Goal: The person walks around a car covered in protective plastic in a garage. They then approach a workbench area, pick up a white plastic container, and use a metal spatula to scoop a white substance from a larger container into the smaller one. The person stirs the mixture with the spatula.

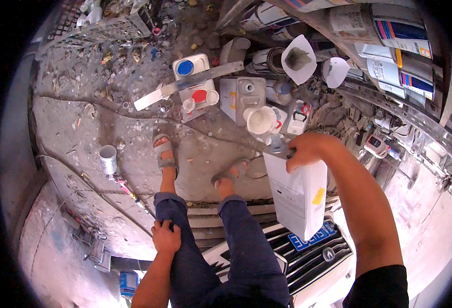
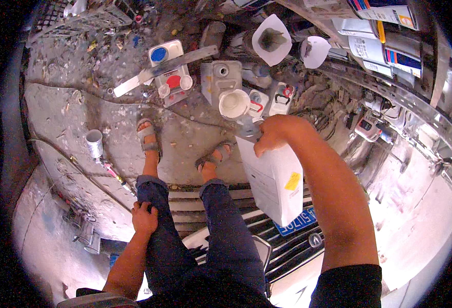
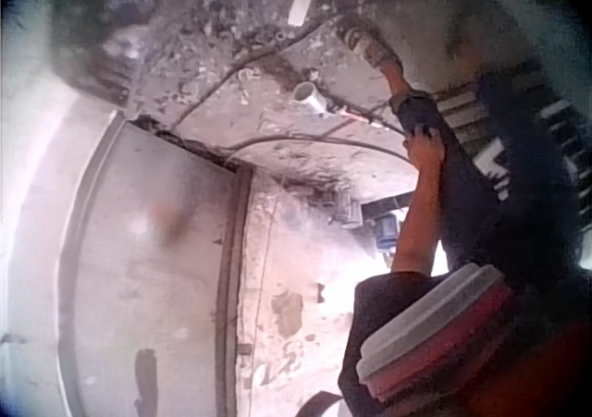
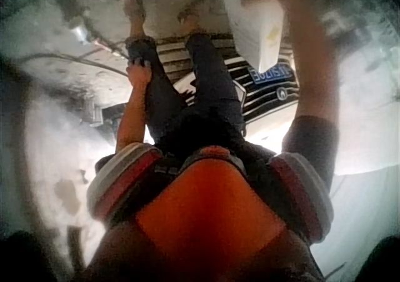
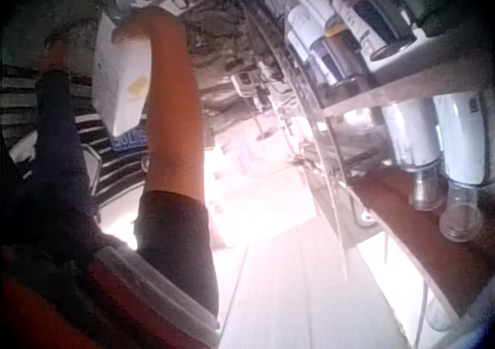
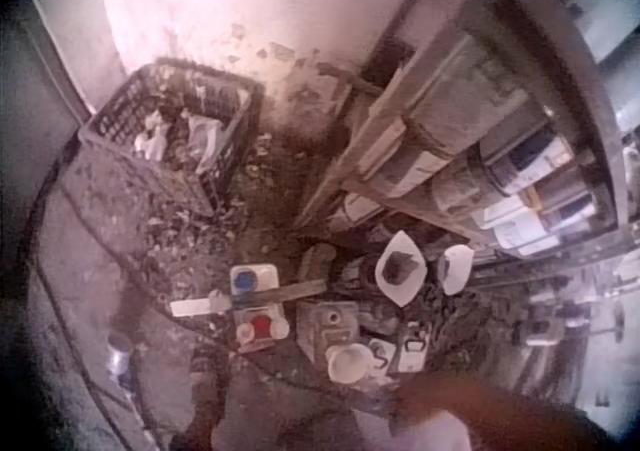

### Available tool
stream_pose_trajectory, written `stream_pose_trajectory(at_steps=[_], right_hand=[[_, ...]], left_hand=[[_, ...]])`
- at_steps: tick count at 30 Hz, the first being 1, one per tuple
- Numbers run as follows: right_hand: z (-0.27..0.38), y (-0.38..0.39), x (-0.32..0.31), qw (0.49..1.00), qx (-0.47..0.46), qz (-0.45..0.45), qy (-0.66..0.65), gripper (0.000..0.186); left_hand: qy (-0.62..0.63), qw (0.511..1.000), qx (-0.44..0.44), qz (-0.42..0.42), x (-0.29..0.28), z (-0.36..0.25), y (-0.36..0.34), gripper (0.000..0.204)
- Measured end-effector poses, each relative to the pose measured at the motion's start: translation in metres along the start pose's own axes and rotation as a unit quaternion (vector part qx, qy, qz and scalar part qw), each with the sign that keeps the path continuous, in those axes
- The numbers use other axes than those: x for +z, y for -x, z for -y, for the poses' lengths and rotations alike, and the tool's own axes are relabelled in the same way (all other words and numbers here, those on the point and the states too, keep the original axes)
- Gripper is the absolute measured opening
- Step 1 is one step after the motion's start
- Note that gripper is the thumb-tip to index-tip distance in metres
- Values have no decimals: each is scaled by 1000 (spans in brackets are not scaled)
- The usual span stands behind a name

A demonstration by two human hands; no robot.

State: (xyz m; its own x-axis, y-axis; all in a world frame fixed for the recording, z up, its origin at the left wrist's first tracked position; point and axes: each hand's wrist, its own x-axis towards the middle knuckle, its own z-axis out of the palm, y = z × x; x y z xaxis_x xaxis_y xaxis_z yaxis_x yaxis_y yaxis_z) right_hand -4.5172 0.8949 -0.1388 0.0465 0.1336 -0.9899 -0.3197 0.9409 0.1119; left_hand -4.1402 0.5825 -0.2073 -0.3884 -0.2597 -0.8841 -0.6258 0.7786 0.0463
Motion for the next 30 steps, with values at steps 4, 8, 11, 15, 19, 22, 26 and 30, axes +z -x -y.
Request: stream_pose_trajectory(at_steps=[4,8,11,15,19,22,26,30], right_hand=[[5,0,-5,1000,6,12,2,80],[9,-3,-10,999,16,27,12,80],[14,-2,-14,999,13,24,25,78],[15,-2,-18,999,14,32,32,74],[15,-5,-19,999,8,40,31,72],[17,-5,-19,999,13,39,27,70],[21,-4,-24,997,28,62,31,68],[21,-6,-24,998,22,46,42,68]], left_hand=[[3,1000,8,-8,3,5,0,35],[4,1000,8,-19,6,7,0,34],[8,1000,6,-19,5,7,0,34],[15,1000,3,-12,0,3,-1,33],[19,1000,6,-19,1,4,-1,32],[15,1000,3,-23,3,7,-2,32],[18,1000,-7,-11,0,4,-3,32],[20,1000,-8,-10,0,5,-3,32]])
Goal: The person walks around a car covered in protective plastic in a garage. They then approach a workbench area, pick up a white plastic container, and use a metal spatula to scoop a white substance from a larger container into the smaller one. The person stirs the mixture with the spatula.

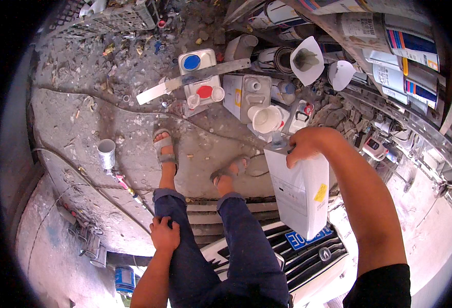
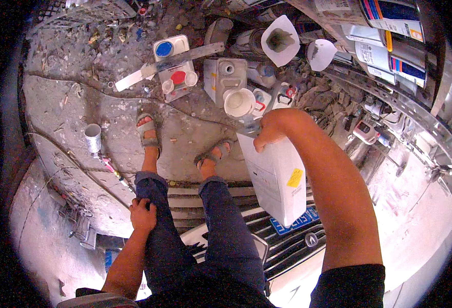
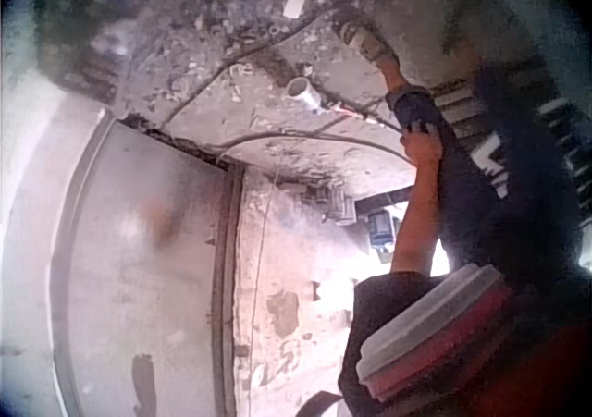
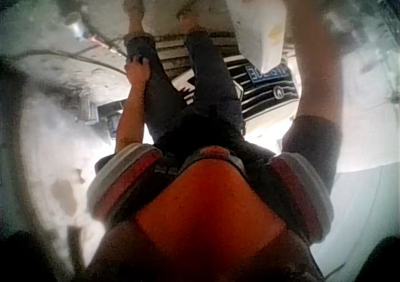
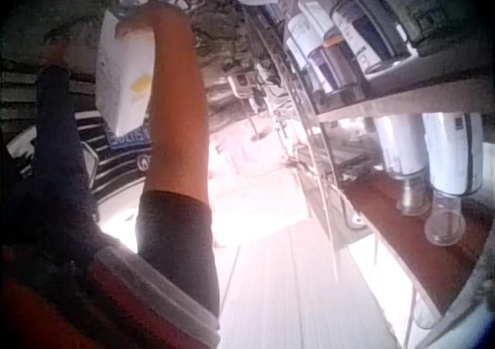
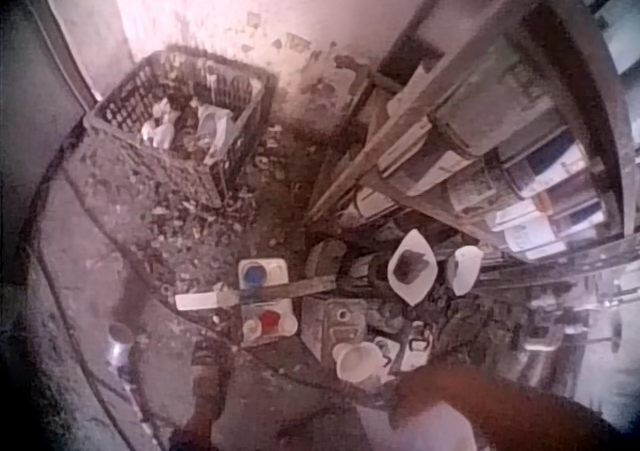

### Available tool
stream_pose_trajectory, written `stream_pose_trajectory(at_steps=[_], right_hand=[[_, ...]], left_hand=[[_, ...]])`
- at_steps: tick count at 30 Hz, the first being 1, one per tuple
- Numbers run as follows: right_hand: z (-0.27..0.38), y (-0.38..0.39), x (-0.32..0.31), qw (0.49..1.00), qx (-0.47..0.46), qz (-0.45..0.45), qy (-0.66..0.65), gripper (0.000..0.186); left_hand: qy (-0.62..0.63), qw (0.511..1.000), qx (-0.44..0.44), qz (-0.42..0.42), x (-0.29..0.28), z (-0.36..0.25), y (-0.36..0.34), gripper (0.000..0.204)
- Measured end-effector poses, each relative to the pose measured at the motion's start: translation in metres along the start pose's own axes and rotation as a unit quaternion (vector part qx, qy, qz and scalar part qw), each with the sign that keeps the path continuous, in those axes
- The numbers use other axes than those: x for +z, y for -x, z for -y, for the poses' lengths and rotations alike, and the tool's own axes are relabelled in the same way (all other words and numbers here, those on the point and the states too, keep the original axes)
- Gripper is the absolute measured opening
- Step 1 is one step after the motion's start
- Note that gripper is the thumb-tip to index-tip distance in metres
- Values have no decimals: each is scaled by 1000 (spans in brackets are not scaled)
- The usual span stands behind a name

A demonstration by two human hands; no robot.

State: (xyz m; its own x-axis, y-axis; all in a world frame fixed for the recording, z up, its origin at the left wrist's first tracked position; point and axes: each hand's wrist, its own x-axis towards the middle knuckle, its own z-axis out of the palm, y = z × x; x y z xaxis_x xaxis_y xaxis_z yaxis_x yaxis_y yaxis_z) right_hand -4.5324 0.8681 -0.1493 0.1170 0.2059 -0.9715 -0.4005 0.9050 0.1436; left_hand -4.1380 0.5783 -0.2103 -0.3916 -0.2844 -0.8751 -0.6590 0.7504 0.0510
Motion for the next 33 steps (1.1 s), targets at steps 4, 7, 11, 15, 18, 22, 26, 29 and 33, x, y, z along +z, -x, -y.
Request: stream_pose_trajectory(at_steps=[4,7,11,15,18,22,26,29,33], right_hand=[[0,-2,-2,1000,0,6,8,68],[-1,-7,-2,1000,1,14,13,68],[3,-6,-5,1000,6,20,14,68],[1,-9,-6,1000,0,20,16,68],[2,-8,-8,1000,0,27,12,67],[0,-10,-6,1000,-5,26,-4,67],[3,-10,-8,1000,-7,27,7,68],[3,-8,-9,1000,-3,28,7,68],[4,-11,-8,1000,0,27,6,69]], left_hand=[[0,1000,1,0,0,0,-1,32],[3,1000,0,6,-2,-2,-1,32],[-4,1000,-4,8,-4,-3,-1,33],[-4,1000,-1,7,-2,-1,-2,33],[-4,1000,3,5,-2,-1,-2,33],[-5,1000,2,3,-3,-1,-2,33],[-4,1000,-2,5,-2,1,-2,33],[-3,1000,-3,10,-4,-3,-3,33],[-1,1000,-7,14,-4,-2,-3,33]])
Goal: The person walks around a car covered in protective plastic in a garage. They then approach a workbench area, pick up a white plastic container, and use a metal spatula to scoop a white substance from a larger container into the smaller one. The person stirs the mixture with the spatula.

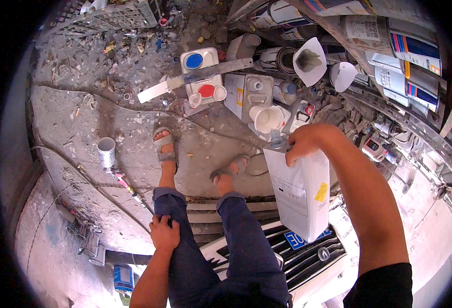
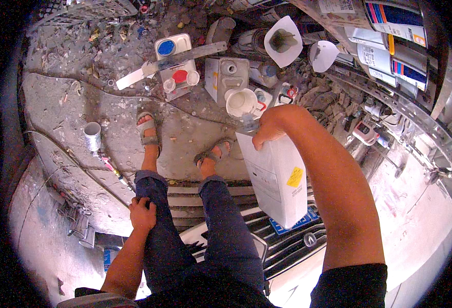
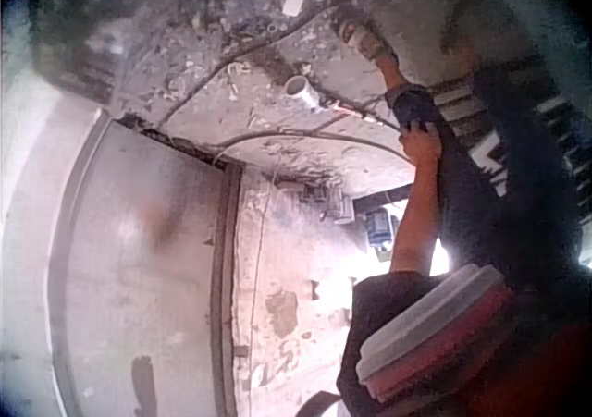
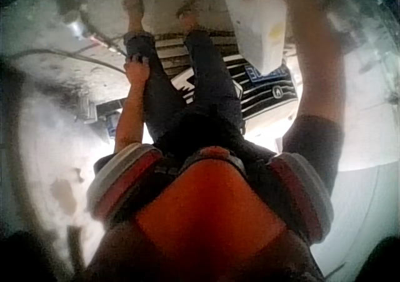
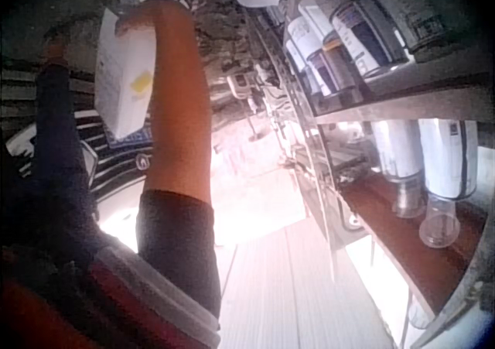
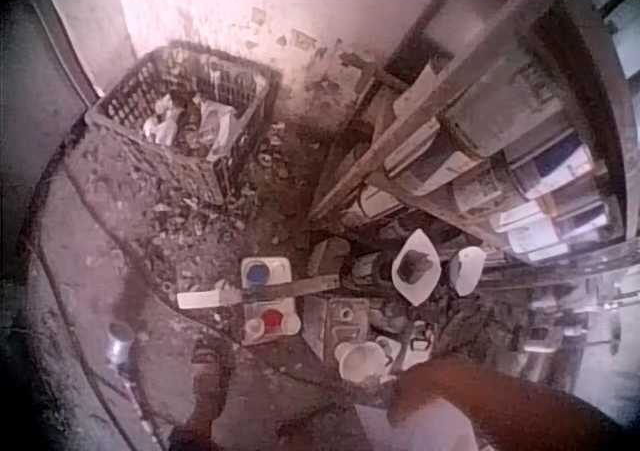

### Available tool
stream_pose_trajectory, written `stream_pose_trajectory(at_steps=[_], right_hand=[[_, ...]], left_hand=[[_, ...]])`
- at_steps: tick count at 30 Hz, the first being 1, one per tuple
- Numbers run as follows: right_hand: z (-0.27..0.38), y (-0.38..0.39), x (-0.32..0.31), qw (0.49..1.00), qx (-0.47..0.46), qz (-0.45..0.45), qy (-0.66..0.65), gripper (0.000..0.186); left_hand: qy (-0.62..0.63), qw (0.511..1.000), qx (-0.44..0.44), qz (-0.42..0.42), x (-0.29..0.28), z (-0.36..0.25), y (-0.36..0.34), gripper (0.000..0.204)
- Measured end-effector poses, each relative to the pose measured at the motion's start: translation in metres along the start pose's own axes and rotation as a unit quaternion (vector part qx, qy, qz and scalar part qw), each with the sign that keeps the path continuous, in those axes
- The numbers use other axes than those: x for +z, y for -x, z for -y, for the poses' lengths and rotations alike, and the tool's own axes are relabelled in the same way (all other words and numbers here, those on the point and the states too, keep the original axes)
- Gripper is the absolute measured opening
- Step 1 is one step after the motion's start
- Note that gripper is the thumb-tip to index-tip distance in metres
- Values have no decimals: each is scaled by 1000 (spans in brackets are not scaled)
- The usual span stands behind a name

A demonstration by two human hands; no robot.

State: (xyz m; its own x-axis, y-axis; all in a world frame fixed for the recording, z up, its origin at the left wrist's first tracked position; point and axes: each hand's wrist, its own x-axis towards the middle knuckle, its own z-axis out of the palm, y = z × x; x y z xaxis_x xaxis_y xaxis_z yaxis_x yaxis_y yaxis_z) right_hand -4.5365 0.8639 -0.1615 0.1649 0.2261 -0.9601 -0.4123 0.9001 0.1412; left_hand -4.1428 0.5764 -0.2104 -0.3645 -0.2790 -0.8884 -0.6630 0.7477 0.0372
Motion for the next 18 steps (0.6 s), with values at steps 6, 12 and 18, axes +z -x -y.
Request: stream_pose_trajectory(at_steps=[6,12,18], right_hand=[[3,5,-2,1000,3,0,5,69],[-2,13,2,1000,-3,-20,-13,71],[-13,34,24,993,-48,-96,-55,74]], left_hand=[[-1,1000,-3,0,1,1,0,33],[-1,1000,2,0,2,-1,-1,34],[-15,1000,6,-8,5,2,1,35]])
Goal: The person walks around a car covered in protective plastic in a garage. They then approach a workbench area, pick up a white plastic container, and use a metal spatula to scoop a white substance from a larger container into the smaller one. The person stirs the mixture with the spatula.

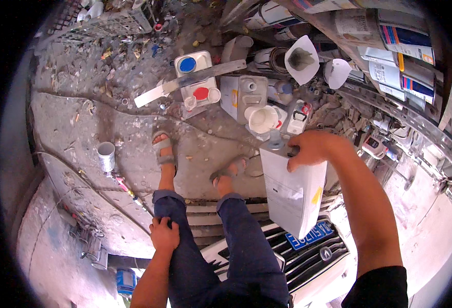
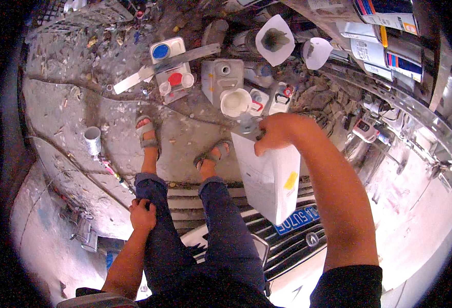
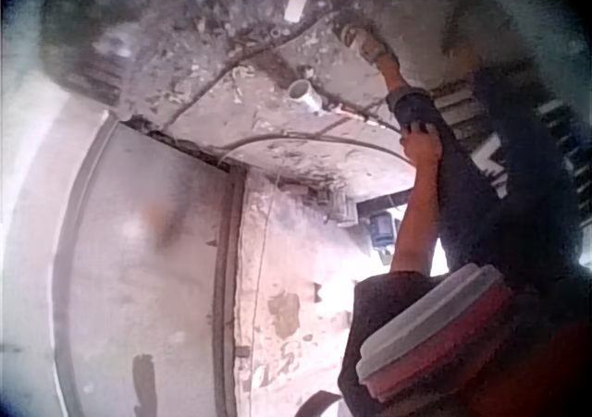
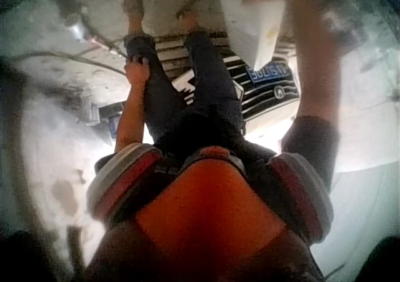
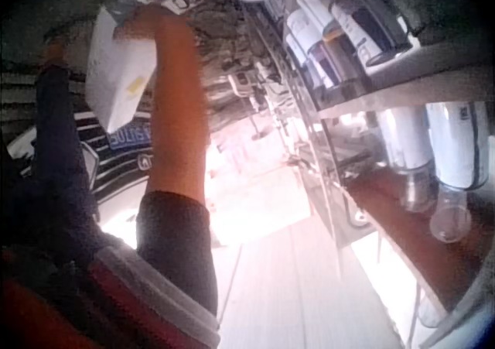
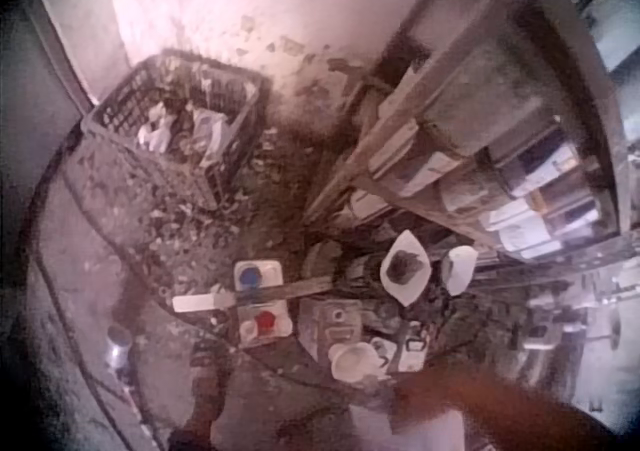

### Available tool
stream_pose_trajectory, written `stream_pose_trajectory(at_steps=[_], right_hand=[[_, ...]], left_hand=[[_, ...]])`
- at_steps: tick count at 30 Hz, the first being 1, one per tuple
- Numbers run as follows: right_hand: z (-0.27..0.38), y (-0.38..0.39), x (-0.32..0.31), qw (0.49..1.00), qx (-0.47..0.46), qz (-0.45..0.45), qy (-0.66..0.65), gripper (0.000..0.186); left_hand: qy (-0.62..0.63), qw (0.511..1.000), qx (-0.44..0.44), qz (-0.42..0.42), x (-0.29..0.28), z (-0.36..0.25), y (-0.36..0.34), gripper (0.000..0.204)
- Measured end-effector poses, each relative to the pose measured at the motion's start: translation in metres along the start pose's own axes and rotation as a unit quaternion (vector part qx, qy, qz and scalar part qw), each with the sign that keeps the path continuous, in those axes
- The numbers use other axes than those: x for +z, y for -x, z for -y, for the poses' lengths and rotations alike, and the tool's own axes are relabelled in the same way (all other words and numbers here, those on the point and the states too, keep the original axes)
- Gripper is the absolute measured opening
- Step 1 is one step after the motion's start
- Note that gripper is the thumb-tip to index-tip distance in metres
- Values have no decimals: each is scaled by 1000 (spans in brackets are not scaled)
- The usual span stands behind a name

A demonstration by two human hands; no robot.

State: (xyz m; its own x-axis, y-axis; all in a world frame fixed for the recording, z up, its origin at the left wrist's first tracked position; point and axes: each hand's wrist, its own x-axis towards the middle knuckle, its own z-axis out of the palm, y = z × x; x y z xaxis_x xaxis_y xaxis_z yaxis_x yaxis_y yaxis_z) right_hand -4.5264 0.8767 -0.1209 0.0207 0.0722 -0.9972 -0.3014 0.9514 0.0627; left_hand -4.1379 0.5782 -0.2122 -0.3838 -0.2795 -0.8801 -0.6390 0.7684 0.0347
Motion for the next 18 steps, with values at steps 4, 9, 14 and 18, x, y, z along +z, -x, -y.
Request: stream_pose_trajectory(at_steps=[4,9,14,18], right_hand=[[-16,24,25,995,-44,-83,-37,76],[-37,53,74,963,-94,-237,-89,79],[-47,89,115,930,-86,-335,-121,80],[-58,111,146,899,-88,-398,-162,79]], left_hand=[[-17,1000,0,3,0,-3,0,36],[-36,999,3,1,-1,-9,1,36],[-75,997,2,20,0,-19,3,37],[-104,994,10,14,3,-21,4,38]])
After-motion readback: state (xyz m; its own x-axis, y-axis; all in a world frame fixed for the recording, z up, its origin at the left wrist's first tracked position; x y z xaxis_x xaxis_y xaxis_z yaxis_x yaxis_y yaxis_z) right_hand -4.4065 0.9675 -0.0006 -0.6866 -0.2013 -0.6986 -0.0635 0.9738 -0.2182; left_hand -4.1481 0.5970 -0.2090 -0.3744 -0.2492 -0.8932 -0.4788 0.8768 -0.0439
